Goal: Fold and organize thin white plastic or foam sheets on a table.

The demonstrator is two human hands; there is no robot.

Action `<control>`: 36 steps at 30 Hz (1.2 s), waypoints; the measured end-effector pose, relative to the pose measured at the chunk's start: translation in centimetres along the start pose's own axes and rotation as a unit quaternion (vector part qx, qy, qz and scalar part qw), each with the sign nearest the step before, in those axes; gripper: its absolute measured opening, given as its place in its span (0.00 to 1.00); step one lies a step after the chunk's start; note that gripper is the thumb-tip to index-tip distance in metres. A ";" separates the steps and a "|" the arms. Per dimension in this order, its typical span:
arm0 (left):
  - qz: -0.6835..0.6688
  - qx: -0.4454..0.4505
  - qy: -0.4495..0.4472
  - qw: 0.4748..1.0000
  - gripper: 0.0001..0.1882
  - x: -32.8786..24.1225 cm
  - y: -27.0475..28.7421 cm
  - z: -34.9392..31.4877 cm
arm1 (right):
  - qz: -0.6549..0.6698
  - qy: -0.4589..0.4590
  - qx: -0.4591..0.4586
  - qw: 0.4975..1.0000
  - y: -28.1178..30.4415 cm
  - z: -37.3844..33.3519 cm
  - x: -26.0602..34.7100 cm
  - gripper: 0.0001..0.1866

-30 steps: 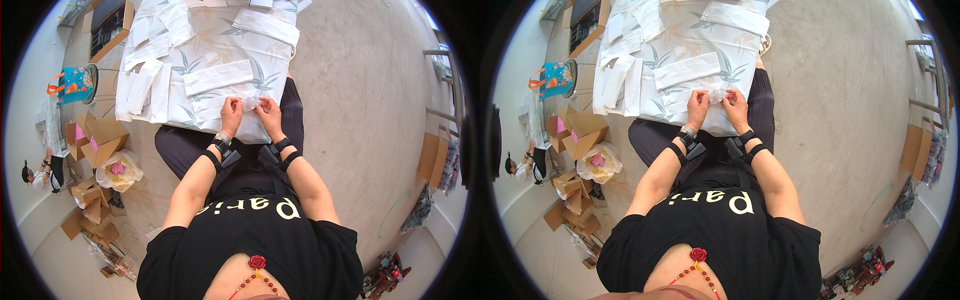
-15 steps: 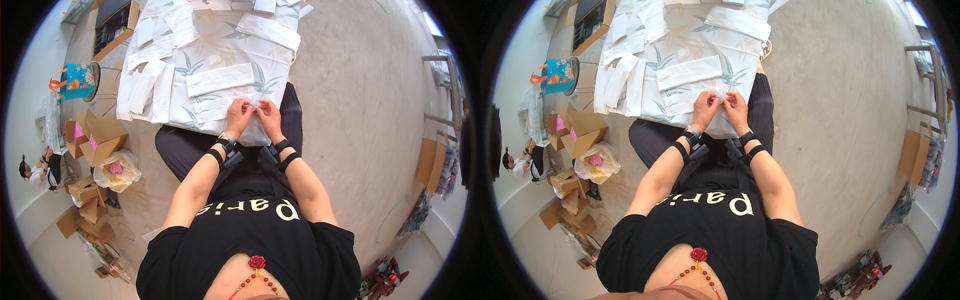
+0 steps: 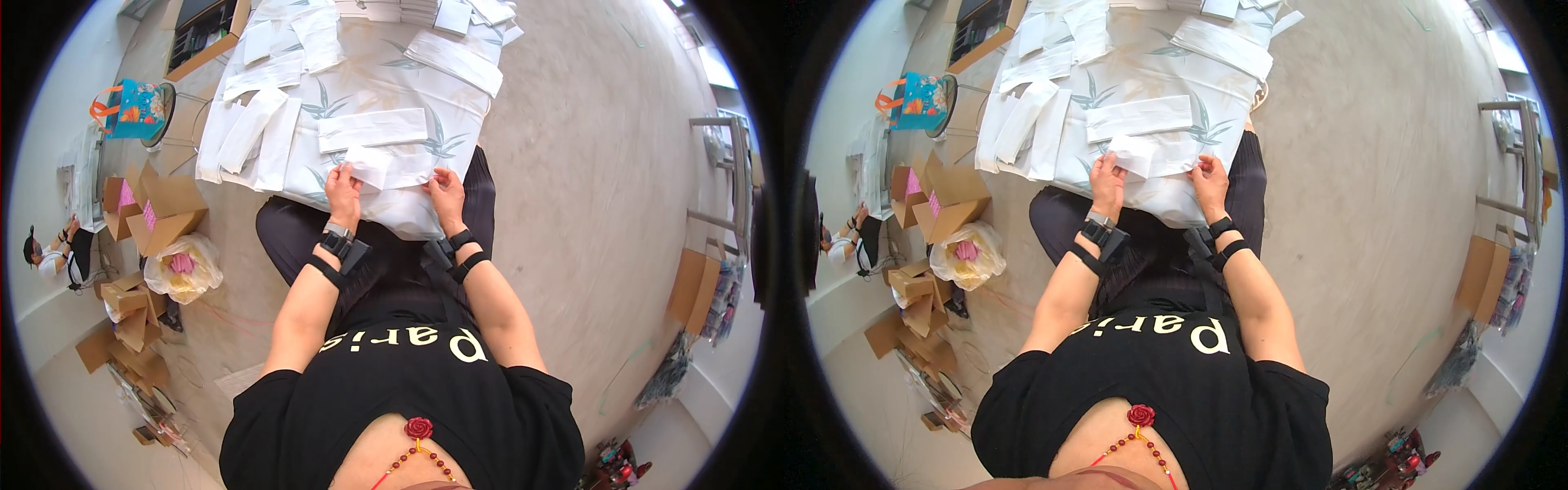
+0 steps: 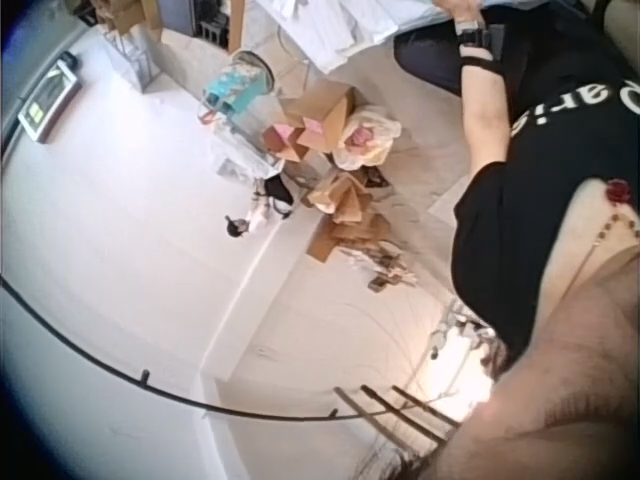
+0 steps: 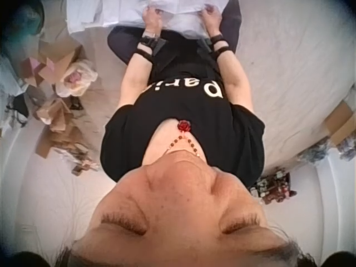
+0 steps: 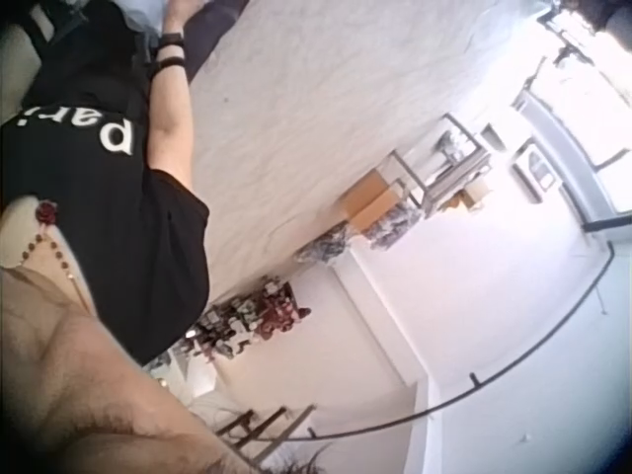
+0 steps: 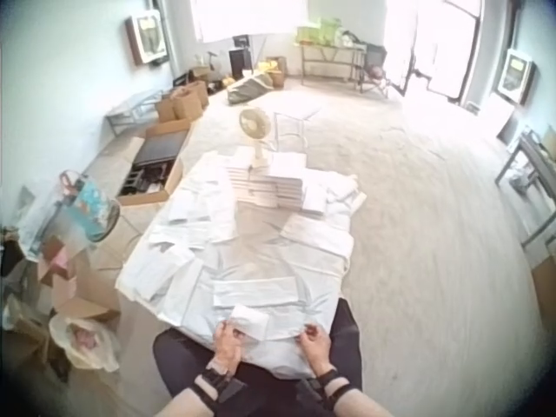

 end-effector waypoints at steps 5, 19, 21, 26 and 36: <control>-0.005 -0.017 -0.049 0.999 0.08 -5.5 3.7 -0.7 | -0.304 0.274 -0.061 0.910 -0.8 -2.4 2.9 0.21; -0.018 -0.094 -0.161 0.982 0.11 -17.4 11.3 -2.1 | -0.638 0.379 0.065 0.667 -3.8 -4.4 1.0 0.39; -0.014 -0.079 -0.171 0.982 0.13 -18.4 11.6 -1.9 | -0.647 0.368 0.082 0.662 -4.2 -4.3 0.2 0.39; -0.017 -0.083 -0.185 0.979 0.14 -19.2 9.6 -2.6 | -0.675 0.314 0.101 0.660 -5.3 -5.0 1.1 0.41; 0.286 0.021 -0.412 0.865 0.09 -15.2 -3.1 -6.3 | -0.215 0.140 0.266 0.929 -17.8 -9.5 19.0 0.34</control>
Point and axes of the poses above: each hand's wrist, its own z-axis towards the middle knuckle, its own y-axis out of the back of the hand, x = y × z, the point moved 1 cm from there along z, towards the middle knuckle, and after that the axes turned 4 degrees about -y, right-handed, at the moved point
